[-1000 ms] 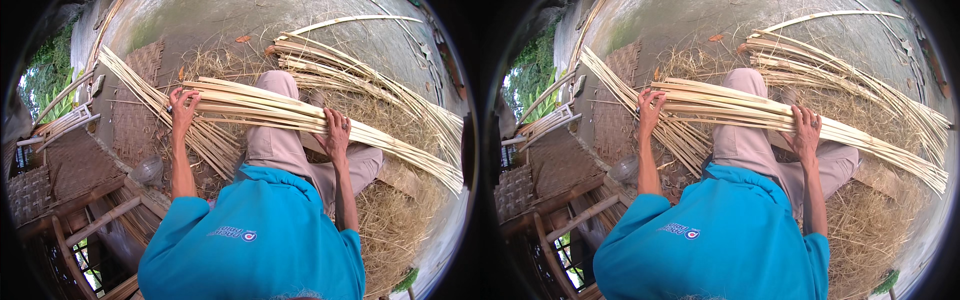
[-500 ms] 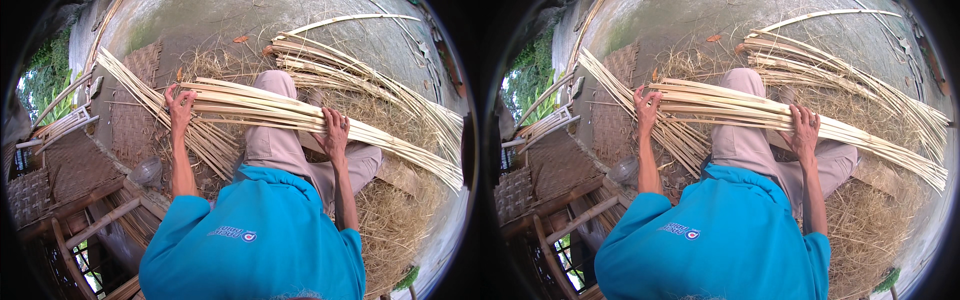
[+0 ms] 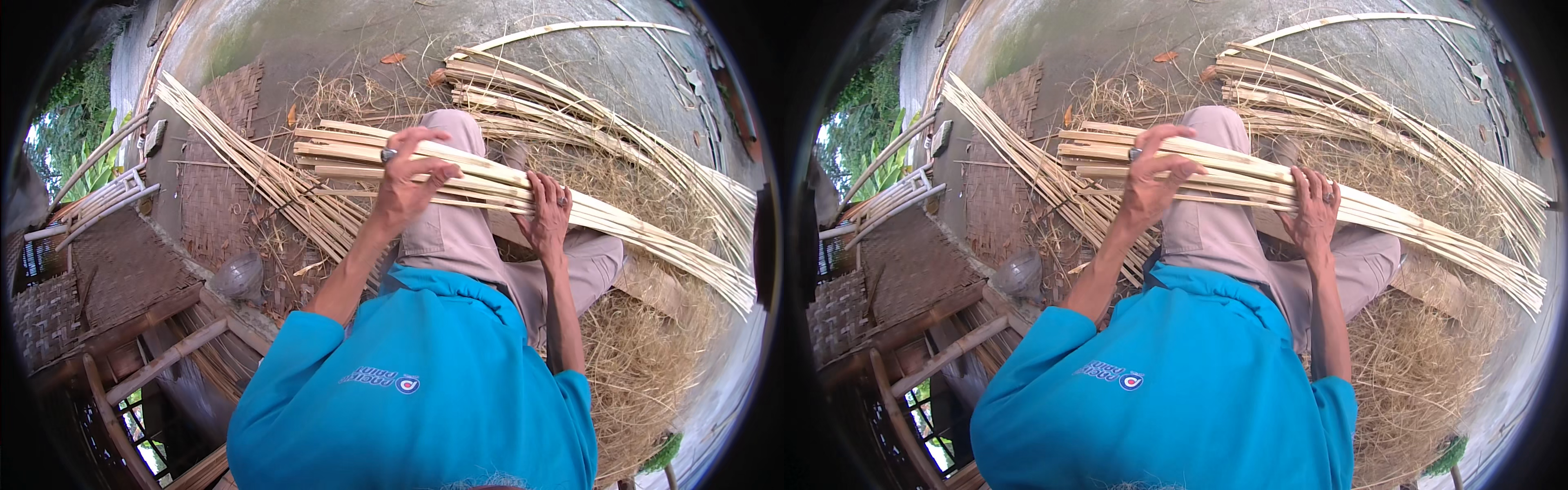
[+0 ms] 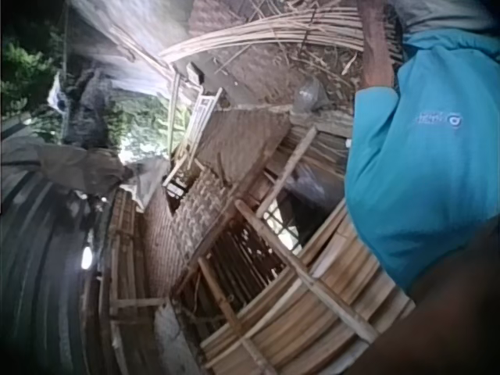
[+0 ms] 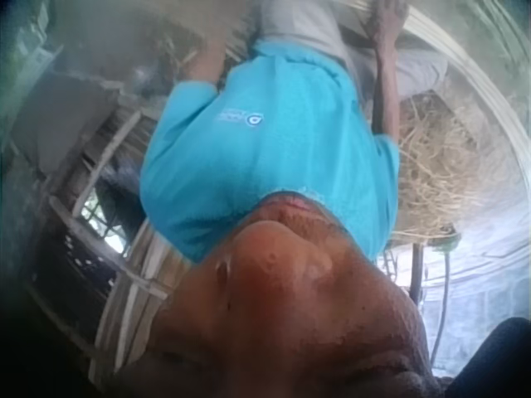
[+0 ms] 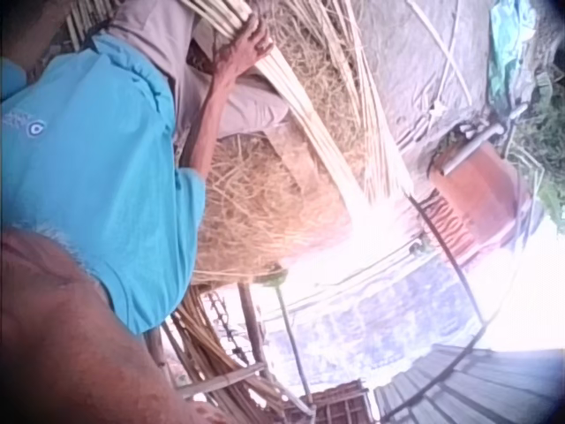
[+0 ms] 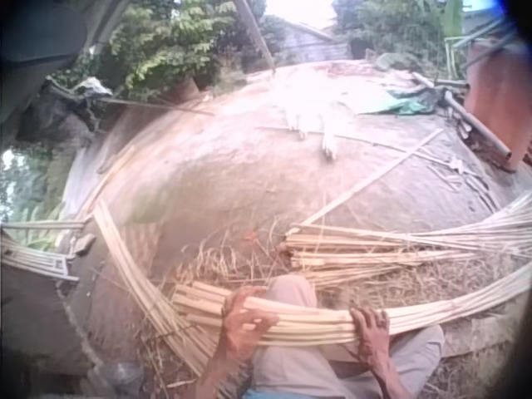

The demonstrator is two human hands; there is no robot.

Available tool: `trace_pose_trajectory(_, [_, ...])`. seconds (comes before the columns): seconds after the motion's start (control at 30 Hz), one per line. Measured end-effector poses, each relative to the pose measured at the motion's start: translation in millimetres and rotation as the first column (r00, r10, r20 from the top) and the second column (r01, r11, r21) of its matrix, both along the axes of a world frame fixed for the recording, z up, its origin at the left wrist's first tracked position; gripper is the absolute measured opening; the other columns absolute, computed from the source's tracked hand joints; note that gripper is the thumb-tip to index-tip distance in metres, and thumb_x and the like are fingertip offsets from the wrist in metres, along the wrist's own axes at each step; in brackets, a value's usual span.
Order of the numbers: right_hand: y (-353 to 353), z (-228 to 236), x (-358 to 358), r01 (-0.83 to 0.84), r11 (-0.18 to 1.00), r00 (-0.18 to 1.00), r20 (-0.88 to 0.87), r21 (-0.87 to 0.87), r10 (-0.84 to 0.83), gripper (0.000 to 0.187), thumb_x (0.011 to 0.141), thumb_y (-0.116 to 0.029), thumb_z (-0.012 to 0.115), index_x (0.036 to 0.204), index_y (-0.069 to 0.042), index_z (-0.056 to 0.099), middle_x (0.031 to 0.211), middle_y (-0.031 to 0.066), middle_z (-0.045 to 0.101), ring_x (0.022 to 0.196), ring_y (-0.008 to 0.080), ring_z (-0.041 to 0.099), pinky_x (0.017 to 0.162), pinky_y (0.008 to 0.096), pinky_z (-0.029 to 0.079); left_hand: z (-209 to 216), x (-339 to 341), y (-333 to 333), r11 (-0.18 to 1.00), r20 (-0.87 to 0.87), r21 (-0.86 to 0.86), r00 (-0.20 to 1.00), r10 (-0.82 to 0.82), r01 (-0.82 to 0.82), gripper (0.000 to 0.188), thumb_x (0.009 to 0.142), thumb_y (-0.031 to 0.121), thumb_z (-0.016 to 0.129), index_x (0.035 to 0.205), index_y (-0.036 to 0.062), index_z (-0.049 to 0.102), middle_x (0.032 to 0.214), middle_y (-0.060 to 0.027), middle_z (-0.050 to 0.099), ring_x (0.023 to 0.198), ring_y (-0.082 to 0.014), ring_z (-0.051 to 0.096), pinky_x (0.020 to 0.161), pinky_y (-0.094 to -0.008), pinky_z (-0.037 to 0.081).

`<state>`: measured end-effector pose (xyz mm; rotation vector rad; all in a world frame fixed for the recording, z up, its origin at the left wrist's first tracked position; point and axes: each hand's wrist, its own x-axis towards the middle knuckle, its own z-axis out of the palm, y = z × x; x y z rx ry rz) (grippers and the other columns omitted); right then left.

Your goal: The person sits on the ground and repeatedly gathers bamboo strips, aligns them, and ties them into bundles using thin strips. The person handles the strips by hand, forming neat bundles and placing them aside.

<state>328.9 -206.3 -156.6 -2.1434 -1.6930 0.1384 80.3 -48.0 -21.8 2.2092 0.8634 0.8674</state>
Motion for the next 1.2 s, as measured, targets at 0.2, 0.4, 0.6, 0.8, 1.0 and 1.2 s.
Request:
trace_pose_trajectory(0.2, [1.3,2.3,0.2,-0.001,1.0,1.0,-0.019,-0.016,0.001,0.096,0.067,-0.032,0.087,0.15,-0.021,0.041,0.144,0.0032,0.048,0.138,0.0249,0.042,0.12,0.0518,0.021,-42.0,-32.8,-20.1,0.788,0.101,-0.517,0.891,0.443,-0.334,0.03,0.103,0.03,0.06,0.108,0.0017,0.068,0.08,-0.0045,0.066,0.063,-0.0105,0.06,0.057,-0.0249,0.05])
trace_pose_trajectory(0.4, [0.7,6.5,-0.4,0.009,1.0,1.0,-0.029,-0.004,-0.009,0.094,0.066,-0.024,0.086,0.149,-0.02,0.042,0.143,0.0044,0.049,0.137,0.0258,0.043,0.12,0.0495,0.021,-60.4,-94.3,8.5,0.56,0.121,-0.66,0.664,0.737,-0.501,0.038,0.107,0.029,0.053,0.13,-0.0009,0.053,0.07,-0.0049,0.059,0.048,-0.0097,0.053,0.044,-0.0239,0.045])
trace_pose_trajectory(0.6, [1.5,-2.0,0.6,0.002,1.0,0.999,-0.033,0.003,-0.002,0.097,0.067,-0.028,0.086,0.151,-0.022,0.039,0.144,0.0036,0.048,0.137,0.025,0.042,0.121,0.052,0.019,-57.9,-94.7,24.2,0.448,0.048,-0.717,0.604,0.796,-0.534,0.045,0.102,0.022,0.063,0.134,-0.0068,0.053,0.069,-0.0052,0.063,0.05,-0.0088,0.054,0.046,-0.0219,0.042])
trace_pose_trajectory(0.8, [2.5,-2.4,1.5,0.008,1.0,0.999,-0.032,0.002,-0.008,0.096,0.066,-0.027,0.085,0.151,-0.022,0.04,0.144,0.0041,0.048,0.137,0.0251,0.042,0.121,0.0519,0.019,-58.9,-97.3,31.5,0.329,0.008,-0.782,0.519,0.855,-0.529,0.033,0.094,0.016,0.074,0.119,-0.0048,0.068,0.067,-0.0029,0.064,0.052,-0.0074,0.055,0.048,-0.0196,0.042])
trace_pose_trajectory(1.0, [2.1,-0.5,1.3,0.004,1.0,0.999,-0.036,0.007,-0.004,0.095,0.066,-0.026,0.085,0.15,-0.022,0.041,0.144,0.0038,0.048,0.138,0.0249,0.042,0.121,0.0521,0.02,-62.1,-102.2,32.0,0.414,-0.033,-0.699,0.604,0.796,-0.584,0.026,0.093,0.018,0.076,0.109,-0.0023,0.073,0.068,-0.0006,0.064,0.055,-0.0067,0.056,0.052,-0.0193,0.044])
trace_pose_trajectory(1.2, [2.8,-1.4,-0.3,0.018,1.0,0.999,-0.033,0.005,-0.018,0.094,0.067,-0.027,0.085,0.15,-0.022,0.042,0.144,0.0039,0.049,0.137,0.0251,0.043,0.121,0.0516,0.02,-64.8,-100.3,27.6,0.578,-0.094,-0.548,0.731,0.676,-0.605,0.027,0.094,0.018,0.074,0.109,-0.004,0.073,0.069,-0.0008,0.065,0.059,-0.0062,0.058,0.053,-0.0202,0.044])
